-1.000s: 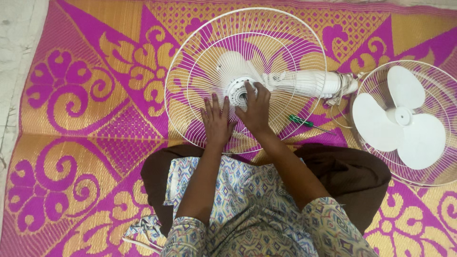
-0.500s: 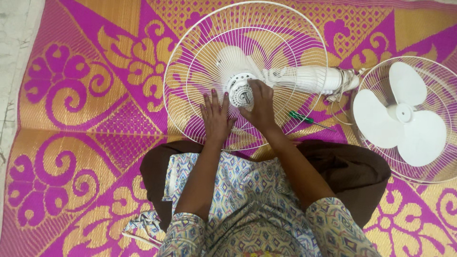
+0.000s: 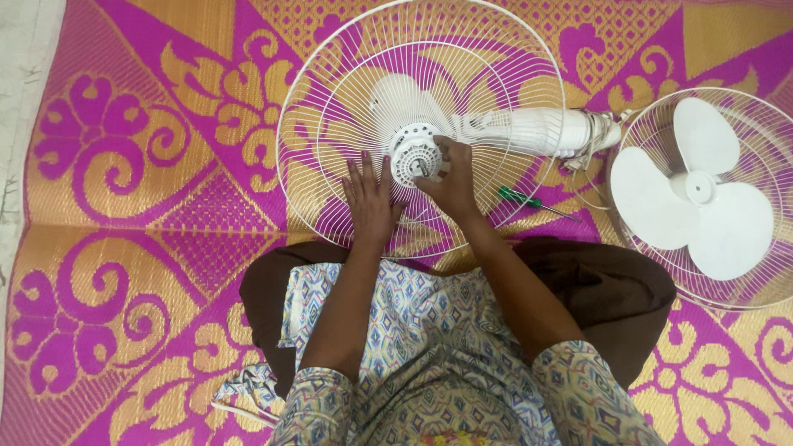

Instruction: The person disassembles a white electric fan by removing the front grille, fan blades, and rear grille, then uses a screwdriver on the motor housing. The person does not reassemble the fan within the clip.

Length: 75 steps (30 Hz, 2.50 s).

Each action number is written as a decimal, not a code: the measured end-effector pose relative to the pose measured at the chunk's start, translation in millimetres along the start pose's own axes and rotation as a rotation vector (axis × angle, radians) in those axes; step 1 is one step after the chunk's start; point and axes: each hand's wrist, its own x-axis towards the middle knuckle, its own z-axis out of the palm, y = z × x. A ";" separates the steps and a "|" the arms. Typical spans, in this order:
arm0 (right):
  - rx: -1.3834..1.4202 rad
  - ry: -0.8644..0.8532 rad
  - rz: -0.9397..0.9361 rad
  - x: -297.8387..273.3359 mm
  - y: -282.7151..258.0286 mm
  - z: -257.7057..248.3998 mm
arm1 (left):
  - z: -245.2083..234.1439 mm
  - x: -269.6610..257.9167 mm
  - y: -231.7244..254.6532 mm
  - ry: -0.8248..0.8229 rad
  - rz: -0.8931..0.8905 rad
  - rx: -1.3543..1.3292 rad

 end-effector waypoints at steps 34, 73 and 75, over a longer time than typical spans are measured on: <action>0.311 -0.279 0.150 -54.5 7.3 -75.4 | -16.0 -14.8 6.5 0.042 0.048 0.027; 0.781 0.167 0.788 21.2 193.8 -211.1 | -14.4 -38.5 46.3 -0.024 0.280 0.022; 0.855 0.152 0.716 25.8 198.8 -207.9 | -12.1 -36.2 44.1 -0.041 0.276 0.024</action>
